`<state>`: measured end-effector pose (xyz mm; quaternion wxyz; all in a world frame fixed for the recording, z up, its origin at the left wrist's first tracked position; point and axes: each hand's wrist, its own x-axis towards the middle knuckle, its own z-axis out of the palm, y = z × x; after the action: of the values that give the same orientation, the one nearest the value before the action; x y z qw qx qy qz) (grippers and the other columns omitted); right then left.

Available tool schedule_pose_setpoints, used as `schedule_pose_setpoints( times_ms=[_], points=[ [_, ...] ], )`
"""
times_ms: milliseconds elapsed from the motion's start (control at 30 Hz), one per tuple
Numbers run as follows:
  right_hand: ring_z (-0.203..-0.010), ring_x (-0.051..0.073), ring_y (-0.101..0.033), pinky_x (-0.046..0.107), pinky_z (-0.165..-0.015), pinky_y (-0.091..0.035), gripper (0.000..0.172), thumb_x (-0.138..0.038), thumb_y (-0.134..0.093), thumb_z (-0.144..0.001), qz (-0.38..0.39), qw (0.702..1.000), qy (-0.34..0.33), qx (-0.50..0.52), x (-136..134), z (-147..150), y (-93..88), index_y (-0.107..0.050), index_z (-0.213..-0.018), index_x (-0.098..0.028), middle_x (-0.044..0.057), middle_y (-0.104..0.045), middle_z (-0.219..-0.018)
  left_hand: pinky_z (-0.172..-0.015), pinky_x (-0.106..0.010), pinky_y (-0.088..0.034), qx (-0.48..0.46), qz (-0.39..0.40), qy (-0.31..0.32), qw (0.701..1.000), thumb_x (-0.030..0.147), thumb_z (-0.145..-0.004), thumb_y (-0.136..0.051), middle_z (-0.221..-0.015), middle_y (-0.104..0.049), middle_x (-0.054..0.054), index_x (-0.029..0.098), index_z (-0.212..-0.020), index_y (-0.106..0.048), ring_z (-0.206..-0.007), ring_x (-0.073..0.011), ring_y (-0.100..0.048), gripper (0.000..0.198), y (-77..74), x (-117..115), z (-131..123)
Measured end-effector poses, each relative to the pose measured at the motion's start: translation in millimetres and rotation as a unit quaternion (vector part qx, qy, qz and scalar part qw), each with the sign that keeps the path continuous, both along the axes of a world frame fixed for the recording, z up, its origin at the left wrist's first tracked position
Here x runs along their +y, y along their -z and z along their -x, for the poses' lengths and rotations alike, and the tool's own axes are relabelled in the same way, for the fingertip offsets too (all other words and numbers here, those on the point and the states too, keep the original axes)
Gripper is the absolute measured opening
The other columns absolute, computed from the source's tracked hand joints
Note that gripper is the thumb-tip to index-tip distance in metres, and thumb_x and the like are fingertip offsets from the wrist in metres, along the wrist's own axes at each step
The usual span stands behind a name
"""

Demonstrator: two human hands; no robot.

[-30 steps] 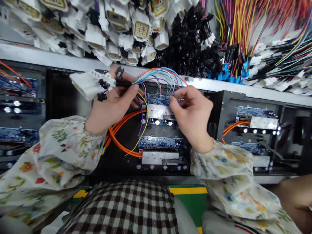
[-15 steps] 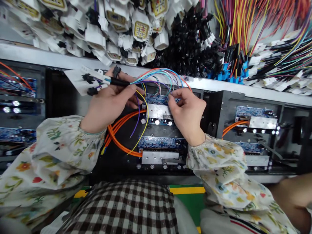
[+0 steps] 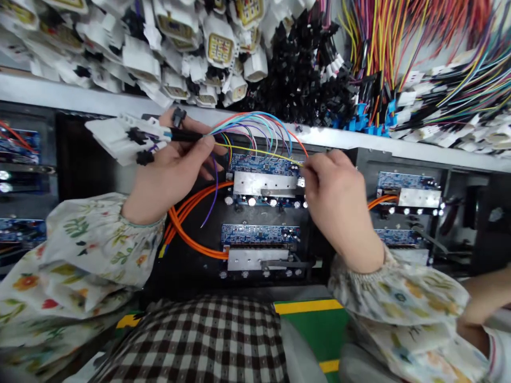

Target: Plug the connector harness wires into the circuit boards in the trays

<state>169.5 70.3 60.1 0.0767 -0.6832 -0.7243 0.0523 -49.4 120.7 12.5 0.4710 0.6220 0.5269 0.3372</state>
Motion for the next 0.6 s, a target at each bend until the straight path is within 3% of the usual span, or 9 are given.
schedule_pose_setpoints(
  times_ms=[67, 167, 267, 400, 600],
  points=[
    [-0.062, 0.018, -0.056, 0.033, -0.06, -0.041, 0.015, -0.021, -0.052, -0.08, -0.014, 0.997, 0.074, -0.011, 1.9, -15.6, 8.6, -0.066, -0.081, -0.015, 0.007, -0.062, -0.072, -0.048, -0.025, -0.051, -0.06, 0.045, -0.035, 0.997, 0.033, -0.088, -0.054, -0.082, -0.068, -0.001, 0.025, -0.093, -0.047, -0.059, -0.0126, -0.065, 0.012, -6.9, -0.8, -3.6],
    [-0.057, 0.014, -0.057, 0.03, -0.06, -0.045, 0.011, -0.027, -0.057, -0.079, -0.055, 0.98, 0.14, 0.133, 6.5, -18.1, 26.9, -0.064, -0.081, -0.018, 0.002, -0.064, -0.069, -0.054, -0.027, -0.055, -0.103, 0.089, -0.054, 0.989, 0.027, -0.085, -0.057, -0.079, -0.067, 0.001, 0.024, -0.088, -0.046, -0.061, -0.0128, -0.065, 0.012, -12.9, -2.5, -6.8],
    [-0.06, 0.013, -0.06, 0.029, -0.062, -0.048, 0.008, -0.026, -0.06, -0.078, -0.078, 0.96, 0.156, 0.221, 12.2, -11.0, 42.6, -0.061, -0.078, -0.019, 0.001, -0.065, -0.071, -0.059, -0.028, -0.058, -0.123, 0.111, -0.06, 0.984, 0.026, -0.085, -0.057, -0.078, -0.067, 0.001, 0.024, -0.09, -0.044, -0.064, -0.0132, -0.067, 0.014, -13.9, -4.0, -7.3],
    [-0.063, 0.014, -0.061, 0.03, -0.063, -0.048, 0.007, -0.028, -0.059, -0.08, -0.089, 0.956, 0.161, 0.228, 14.4, -9.0, 50.6, -0.061, -0.08, -0.021, 0.002, -0.066, -0.076, -0.061, -0.026, -0.059, -0.113, 0.11, -0.059, 0.986, 0.03, -0.085, -0.059, -0.08, -0.068, 0.001, 0.024, -0.091, -0.046, -0.067, -0.0131, -0.068, 0.016, -11.5, -4.0, -6.4],
    [-0.055, 0.013, -0.057, 0.029, -0.055, -0.045, 0.007, -0.029, -0.061, -0.078, -0.077, 0.962, 0.148, 0.219, 14.0, -12.7, 51.4, -0.062, -0.078, -0.023, 0.001, -0.066, -0.072, -0.065, -0.024, -0.058, -0.058, 0.105, -0.037, 0.992, 0.04, -0.089, -0.051, -0.095, -0.069, -0.007, 0.017, -0.086, -0.057, -0.076, -0.0133, -0.068, 0.023, 3.7, -0.1, -3.7]
  ],
)
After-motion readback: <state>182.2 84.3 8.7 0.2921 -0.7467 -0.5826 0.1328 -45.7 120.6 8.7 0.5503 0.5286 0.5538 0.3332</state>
